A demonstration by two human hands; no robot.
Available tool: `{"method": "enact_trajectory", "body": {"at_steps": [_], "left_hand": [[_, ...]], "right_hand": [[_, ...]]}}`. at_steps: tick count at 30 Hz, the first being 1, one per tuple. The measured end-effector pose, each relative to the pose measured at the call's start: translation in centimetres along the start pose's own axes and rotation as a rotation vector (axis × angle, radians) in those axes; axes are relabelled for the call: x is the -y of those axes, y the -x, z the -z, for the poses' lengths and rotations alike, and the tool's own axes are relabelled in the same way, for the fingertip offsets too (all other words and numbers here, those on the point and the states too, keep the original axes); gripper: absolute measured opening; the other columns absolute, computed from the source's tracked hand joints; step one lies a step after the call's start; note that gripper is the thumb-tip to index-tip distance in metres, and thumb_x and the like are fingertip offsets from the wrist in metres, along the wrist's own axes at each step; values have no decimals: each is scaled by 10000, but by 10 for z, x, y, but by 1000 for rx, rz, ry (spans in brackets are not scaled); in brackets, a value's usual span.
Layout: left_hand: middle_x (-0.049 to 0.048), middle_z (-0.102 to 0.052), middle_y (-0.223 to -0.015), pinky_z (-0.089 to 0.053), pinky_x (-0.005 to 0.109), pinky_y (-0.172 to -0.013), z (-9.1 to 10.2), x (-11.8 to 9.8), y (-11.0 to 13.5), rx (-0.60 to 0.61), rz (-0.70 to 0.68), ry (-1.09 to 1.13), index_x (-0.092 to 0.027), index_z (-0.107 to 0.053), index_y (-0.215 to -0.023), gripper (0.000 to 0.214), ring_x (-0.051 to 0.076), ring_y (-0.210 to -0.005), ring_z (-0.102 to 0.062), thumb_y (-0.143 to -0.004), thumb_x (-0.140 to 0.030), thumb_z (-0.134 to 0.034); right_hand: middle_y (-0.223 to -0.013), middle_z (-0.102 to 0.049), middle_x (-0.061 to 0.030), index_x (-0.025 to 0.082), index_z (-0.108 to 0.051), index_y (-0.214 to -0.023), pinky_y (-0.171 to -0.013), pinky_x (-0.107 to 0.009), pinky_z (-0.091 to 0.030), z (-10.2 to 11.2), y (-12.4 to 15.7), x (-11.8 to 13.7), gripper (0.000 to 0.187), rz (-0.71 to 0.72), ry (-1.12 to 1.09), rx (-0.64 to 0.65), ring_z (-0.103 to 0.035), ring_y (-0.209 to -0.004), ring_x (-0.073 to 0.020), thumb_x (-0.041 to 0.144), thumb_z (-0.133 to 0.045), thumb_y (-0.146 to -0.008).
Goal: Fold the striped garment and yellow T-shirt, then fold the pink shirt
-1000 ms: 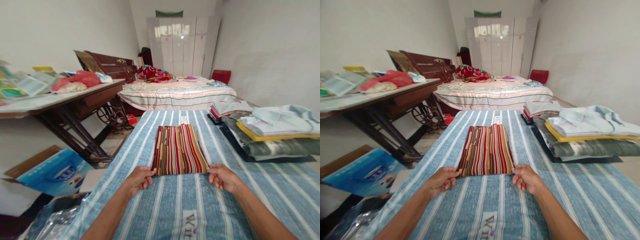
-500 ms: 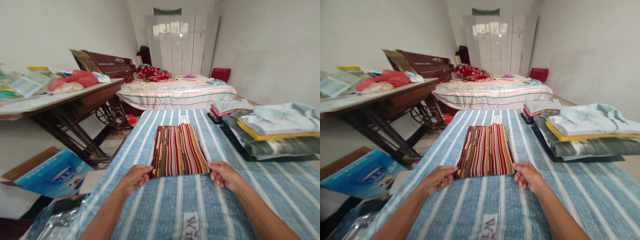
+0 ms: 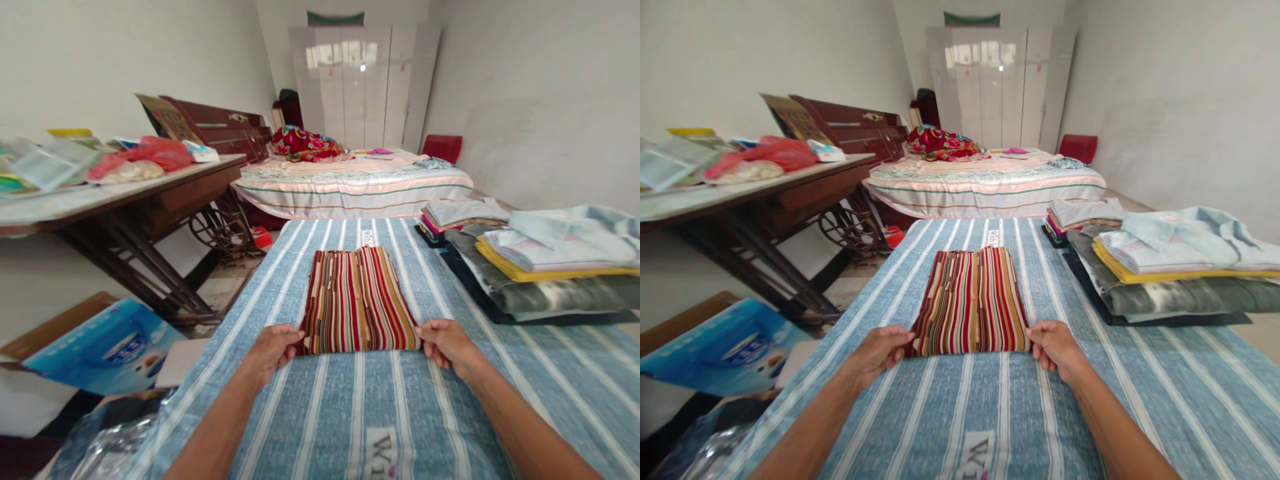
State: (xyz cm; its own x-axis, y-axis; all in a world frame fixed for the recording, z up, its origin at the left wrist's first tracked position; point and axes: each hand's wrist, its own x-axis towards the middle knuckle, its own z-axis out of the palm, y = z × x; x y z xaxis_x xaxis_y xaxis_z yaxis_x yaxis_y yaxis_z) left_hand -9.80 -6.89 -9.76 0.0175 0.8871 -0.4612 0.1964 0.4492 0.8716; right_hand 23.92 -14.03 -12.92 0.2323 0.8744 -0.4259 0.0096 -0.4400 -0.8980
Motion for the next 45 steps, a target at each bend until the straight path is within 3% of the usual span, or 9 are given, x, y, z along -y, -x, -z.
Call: {"method": "enact_trajectory", "body": {"at_steps": [6, 13, 21, 24, 27, 34, 41, 45], "left_hand": [[-40, -502, -425, -173, 134, -322, -3, -12, -4, 37, 94, 105, -142, -544, -665, 379, 43, -327, -397, -494, -389, -775], [-30, -538, -440, -192, 140, -316, -9, -14, -17, 12, 64, 84, -150, -493, -618, 378, 25, -303, -356, -438, -282, -799], [-59, -442, -339, -118, 164, -313, -9, -9, -16, -34, 43, 0, -164, -479, -572, 420, 41, -263, -310, -411, -382, -801], [-48, -477, -381, -140, 168, -318, -9, -11, -17, -21, 46, -7, -155, -499, -589, 435, 39, -280, -328, -415, -420, -798], [-83, -410, -370, -161, 167, -326, -9, -14, -21, -11, 32, 7, -163, -474, -577, 452, 35, -293, -327, -424, -452, -786], [-57, -436, -350, -105, 174, -325, -8, -12, -23, -21, -4, -46, -158, -502, -588, 397, 45, -272, -313, -452, -416, -772], [-54, -448, -391, -167, 166, -328, -10, -29, -31, -38, 15, -54, -160, -475, -547, 428, 35, -296, -323, -493, -476, -759], [-54, -448, -400, -164, 160, -329, -13, -33, -41, -84, 11, -72, -156, -476, -541, 361, 36, -297, -331, -520, -384, -755]], "right_hand": [[-353, -488, 36, 160, -527, -519, -265, -145, -249, 0, -5, 9, 301, 18, 22, -42, -406, -270, -57, 337, -660, -724], [-303, -395, 53, 171, -512, -509, -241, -183, -134, -11, -20, 16, 305, -18, -55, -23, -299, -224, -61, 361, -659, -697], [-279, -351, 82, 177, -489, -532, -249, -162, -94, -8, -20, 15, 289, -15, -114, -73, -242, -219, -39, 321, -725, -615], [-299, -371, 70, 186, -453, -512, -242, -164, -103, -7, -20, 16, 337, -25, -122, -44, -267, -217, -46, 375, -687, -665], [-302, -359, 66, 198, -410, -483, -235, -172, -123, -6, -22, 17, 392, -37, -124, -20, -279, -214, -54, 417, -630, -721], [-277, -353, 75, 193, -451, -520, -240, -167, -118, -10, -27, 17, 302, -30, -72, -59, -272, -207, -55, 311, -600, -753], [-280, -392, 36, 192, -427, -478, -234, -173, -134, -8, -43, 29, 387, -75, 11, -51, -297, -200, -67, 350, -551, -809], [-288, -388, 56, 177, -482, -532, -240, -165, -157, -9, -55, 34, 288, -65, 4, -43, -301, -216, -63, 254, -553, -800]]}}
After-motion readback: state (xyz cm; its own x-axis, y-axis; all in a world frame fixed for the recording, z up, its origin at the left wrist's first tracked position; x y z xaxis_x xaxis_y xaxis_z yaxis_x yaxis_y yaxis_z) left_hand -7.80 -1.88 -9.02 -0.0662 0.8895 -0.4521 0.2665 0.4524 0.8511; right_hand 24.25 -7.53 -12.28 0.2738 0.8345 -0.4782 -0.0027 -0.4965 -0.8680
